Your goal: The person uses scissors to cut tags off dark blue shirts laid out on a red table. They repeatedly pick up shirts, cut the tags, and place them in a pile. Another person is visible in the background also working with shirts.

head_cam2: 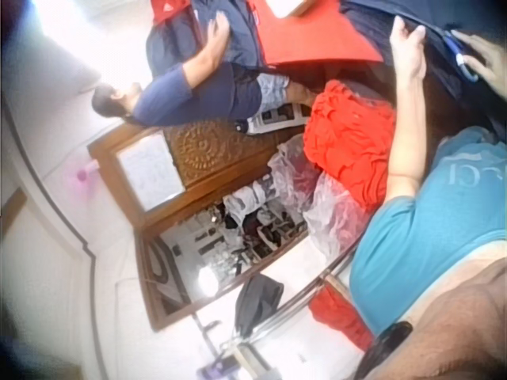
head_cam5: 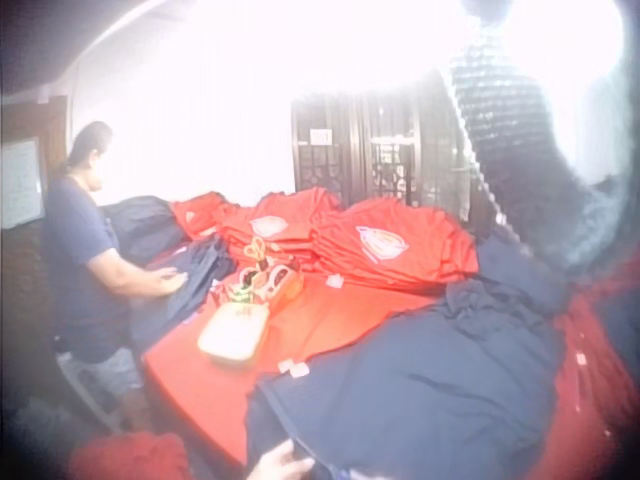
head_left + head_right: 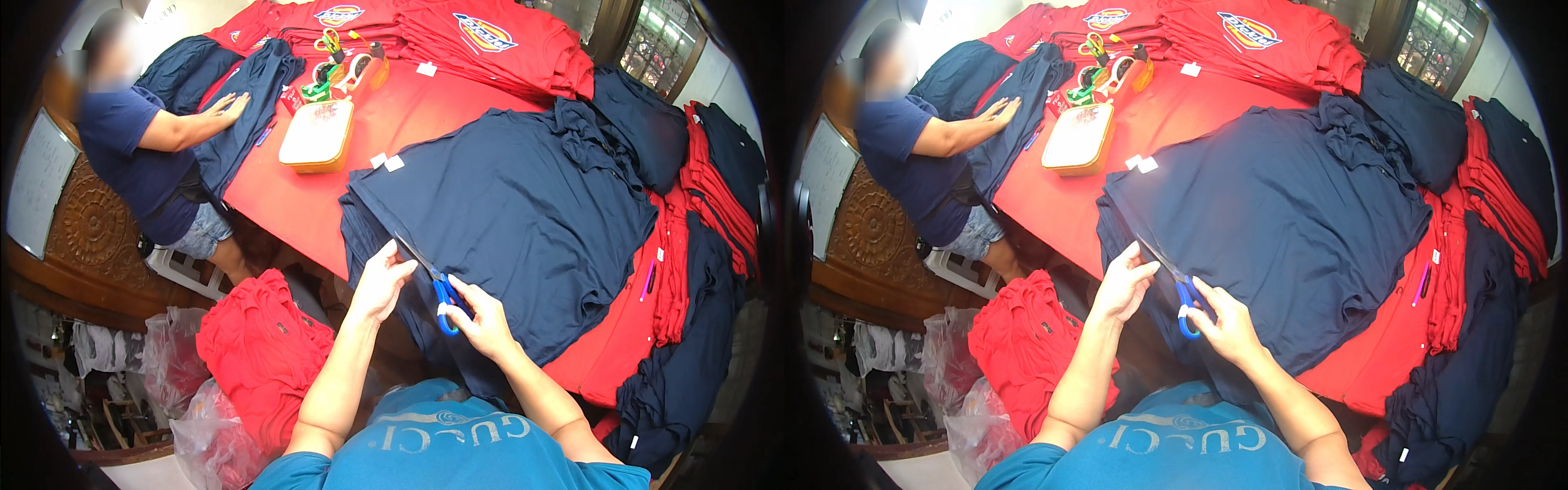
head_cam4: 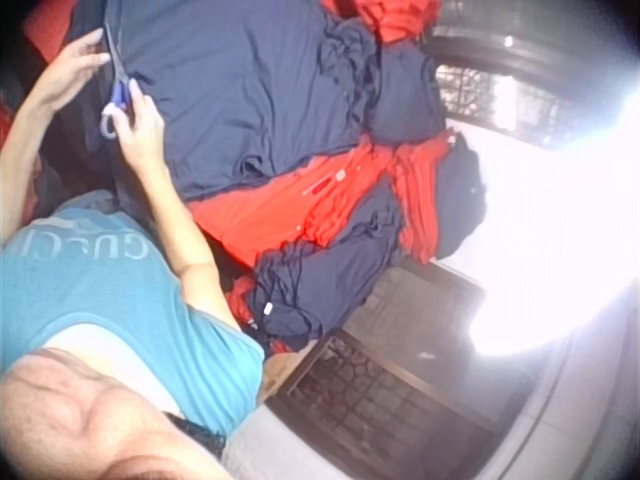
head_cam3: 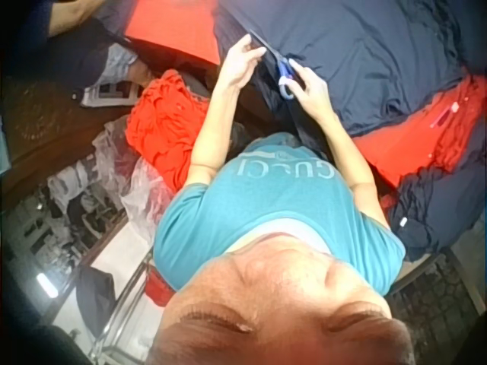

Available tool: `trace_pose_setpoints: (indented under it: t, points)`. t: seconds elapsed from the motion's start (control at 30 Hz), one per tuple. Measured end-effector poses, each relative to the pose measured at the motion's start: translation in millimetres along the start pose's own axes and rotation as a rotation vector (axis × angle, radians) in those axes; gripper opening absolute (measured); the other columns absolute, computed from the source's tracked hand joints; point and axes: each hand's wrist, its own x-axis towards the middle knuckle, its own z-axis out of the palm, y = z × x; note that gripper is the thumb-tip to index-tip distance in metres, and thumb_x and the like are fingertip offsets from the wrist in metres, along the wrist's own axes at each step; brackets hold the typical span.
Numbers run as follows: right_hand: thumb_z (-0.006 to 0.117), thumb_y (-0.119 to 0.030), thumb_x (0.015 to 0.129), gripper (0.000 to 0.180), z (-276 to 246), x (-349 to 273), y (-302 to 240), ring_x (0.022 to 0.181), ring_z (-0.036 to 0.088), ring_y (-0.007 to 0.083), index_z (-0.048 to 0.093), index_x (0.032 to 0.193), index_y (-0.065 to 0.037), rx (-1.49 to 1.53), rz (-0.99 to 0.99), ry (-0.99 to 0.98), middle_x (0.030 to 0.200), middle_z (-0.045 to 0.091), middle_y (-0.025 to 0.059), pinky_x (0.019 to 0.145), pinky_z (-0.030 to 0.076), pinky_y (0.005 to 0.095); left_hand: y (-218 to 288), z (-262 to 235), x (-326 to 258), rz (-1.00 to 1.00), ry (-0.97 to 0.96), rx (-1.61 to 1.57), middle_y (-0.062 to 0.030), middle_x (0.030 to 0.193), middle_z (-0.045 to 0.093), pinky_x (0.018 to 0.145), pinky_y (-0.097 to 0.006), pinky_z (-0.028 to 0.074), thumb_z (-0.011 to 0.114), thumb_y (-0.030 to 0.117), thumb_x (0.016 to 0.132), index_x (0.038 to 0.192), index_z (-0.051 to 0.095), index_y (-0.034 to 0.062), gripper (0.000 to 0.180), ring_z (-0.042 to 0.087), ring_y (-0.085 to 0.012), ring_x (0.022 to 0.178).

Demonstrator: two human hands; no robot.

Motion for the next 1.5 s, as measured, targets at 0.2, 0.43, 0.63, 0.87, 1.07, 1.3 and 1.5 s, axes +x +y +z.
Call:
trace_pose_setpoints:
  t: [0.2,0.43,0.63,0.87,1.07,1.3,1.5]
  points:
    - [0.067,-0.015,0.09,0.044,1.1,7.6,2.5,0.078,0.065,0.0179,0.058,0.13,-0.001,0.189,0.307,-0.034,0.097,0.067,0.0132,0.073,0.051,0.0289,9.1,0.2,8.9,-0.047,0.004,-0.089,-0.0037,0.121,0.061,0.095,-0.031,0.046,0.06,-0.004,0.089,0.13,0.053,0.0025,0.043,0.057,-0.0162,0.111]
    - [0.069,-0.017,0.089,0.046,2.3,18.2,8.3,0.084,0.065,0.0195,0.058,0.13,-0.001,0.023,-0.014,0.029,0.104,0.067,0.0144,0.076,0.052,0.0298,9.7,-6.4,18.1,-0.012,-0.095,0.027,-0.0037,0.119,0.061,0.095,-0.031,0.046,0.059,-0.003,0.089,0.131,0.053,0.0026,0.042,0.058,-0.0148,0.109]
    - [0.068,-0.018,0.09,0.047,-10.4,22.1,8.0,0.08,0.065,0.0198,0.056,0.132,-0.003,0.133,0.181,-0.036,0.1,0.067,0.0131,0.072,0.051,0.0302,12.9,1.8,23.5,0.016,0.015,-0.029,-0.0055,0.12,0.06,0.097,-0.031,0.045,0.057,-0.003,0.09,0.132,0.052,0.0004,0.042,0.057,-0.0154,0.11]
    - [0.069,-0.019,0.089,0.048,-23.9,38.1,7.3,0.079,0.063,0.0201,0.057,0.132,-0.003,0.031,-0.088,-0.018,0.093,0.065,0.0125,0.072,0.051,0.031,21.7,22.8,23.0,0.098,0.009,0.103,-0.0057,0.127,0.058,0.098,-0.026,0.042,0.058,-0.005,0.088,0.135,0.049,0.0001,0.048,0.055,-0.0142,0.114]
    - [0.064,-0.01,0.09,0.04,-33.2,42.9,15.5,0.072,0.064,0.0191,0.059,0.129,-0.001,0.115,0.028,-0.045,0.089,0.066,0.0128,0.07,0.052,0.0299,18.0,25.4,28.2,0.111,0.07,0.017,-0.0054,0.124,0.059,0.094,-0.026,0.044,0.059,-0.003,0.089,0.135,0.05,0.0013,0.047,0.055,-0.0137,0.113]
    - [0.066,-0.012,0.089,0.041,-42.2,45.0,2.3,0.072,0.064,0.019,0.059,0.129,-0.002,-0.011,-0.133,-0.045,0.09,0.066,0.0129,0.069,0.052,0.0291,17.5,29.0,30.6,0.139,0.07,0.091,-0.0067,0.12,0.061,0.094,-0.03,0.046,0.058,-0.003,0.089,0.127,0.054,-0.0007,0.038,0.057,-0.0142,0.109]
    - [0.066,-0.012,0.089,0.043,-43.5,46.7,14.0,0.071,0.061,0.0151,0.058,0.13,-0.001,0.108,0.001,-0.055,0.09,0.064,0.0097,0.066,0.05,0.0261,27.4,49.7,22.6,0.131,0.081,0.052,-0.0063,0.118,0.061,0.09,-0.026,0.046,0.06,-0.003,0.089,0.126,0.055,-0.0005,0.037,0.058,-0.0122,0.104]
